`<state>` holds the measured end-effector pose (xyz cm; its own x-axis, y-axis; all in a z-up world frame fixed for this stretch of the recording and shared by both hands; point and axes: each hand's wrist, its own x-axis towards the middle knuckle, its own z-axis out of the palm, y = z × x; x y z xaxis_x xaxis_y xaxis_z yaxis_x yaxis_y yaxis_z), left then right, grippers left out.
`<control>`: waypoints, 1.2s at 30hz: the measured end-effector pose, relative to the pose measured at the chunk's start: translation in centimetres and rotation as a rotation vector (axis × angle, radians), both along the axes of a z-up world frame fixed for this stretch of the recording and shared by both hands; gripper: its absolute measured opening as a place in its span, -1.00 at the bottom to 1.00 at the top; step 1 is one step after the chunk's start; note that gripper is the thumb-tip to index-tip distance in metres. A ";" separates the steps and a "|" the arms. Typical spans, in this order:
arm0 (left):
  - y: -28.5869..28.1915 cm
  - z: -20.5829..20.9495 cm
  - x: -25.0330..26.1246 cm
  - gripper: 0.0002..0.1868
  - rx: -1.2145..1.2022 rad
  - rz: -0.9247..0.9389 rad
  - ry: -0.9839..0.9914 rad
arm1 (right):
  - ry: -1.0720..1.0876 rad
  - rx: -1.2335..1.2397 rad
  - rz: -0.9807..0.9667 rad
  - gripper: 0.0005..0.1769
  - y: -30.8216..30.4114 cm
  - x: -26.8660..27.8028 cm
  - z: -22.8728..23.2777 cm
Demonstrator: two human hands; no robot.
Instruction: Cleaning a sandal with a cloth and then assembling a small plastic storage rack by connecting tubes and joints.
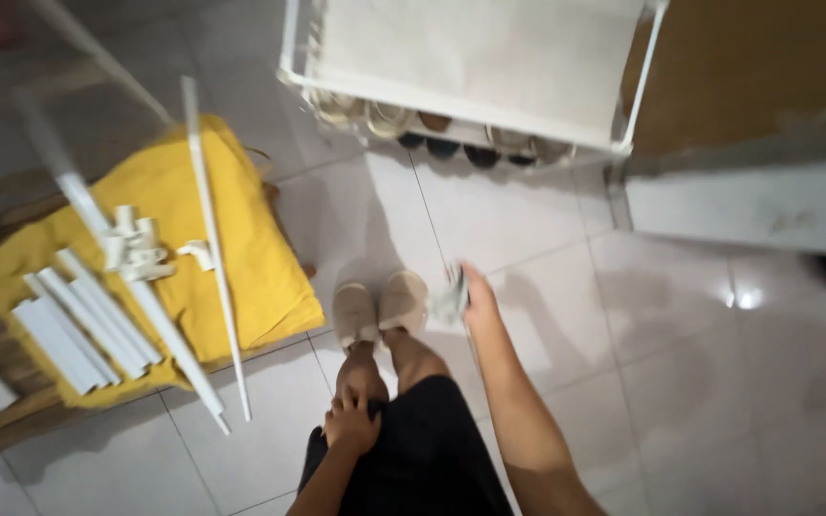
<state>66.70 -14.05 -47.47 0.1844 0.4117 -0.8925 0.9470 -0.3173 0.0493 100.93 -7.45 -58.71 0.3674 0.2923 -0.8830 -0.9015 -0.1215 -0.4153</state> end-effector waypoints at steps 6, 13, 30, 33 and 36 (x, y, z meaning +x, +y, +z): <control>1.5 7.4 -2.0 -0.26 -0.351 0.117 0.016 | 0.190 -0.034 0.166 -0.78 -6.6 -3.2 9.6; -0.2 7.9 -7.8 -0.35 -0.294 0.335 -0.138 | 0.197 0.009 0.405 -0.77 -2.4 -6.1 14.3; -18.9 6.5 -43.6 -0.54 0.494 1.398 -0.498 | 0.072 0.124 0.845 -0.57 13.3 -41.1 21.3; -27.7 6.1 -49.5 -0.59 0.430 1.766 -0.325 | 0.147 0.239 0.941 -0.59 15.5 -48.8 23.1; -35.6 4.6 -54.3 -0.59 0.496 1.850 -0.386 | 0.053 0.287 1.000 -0.68 17.9 -54.8 26.0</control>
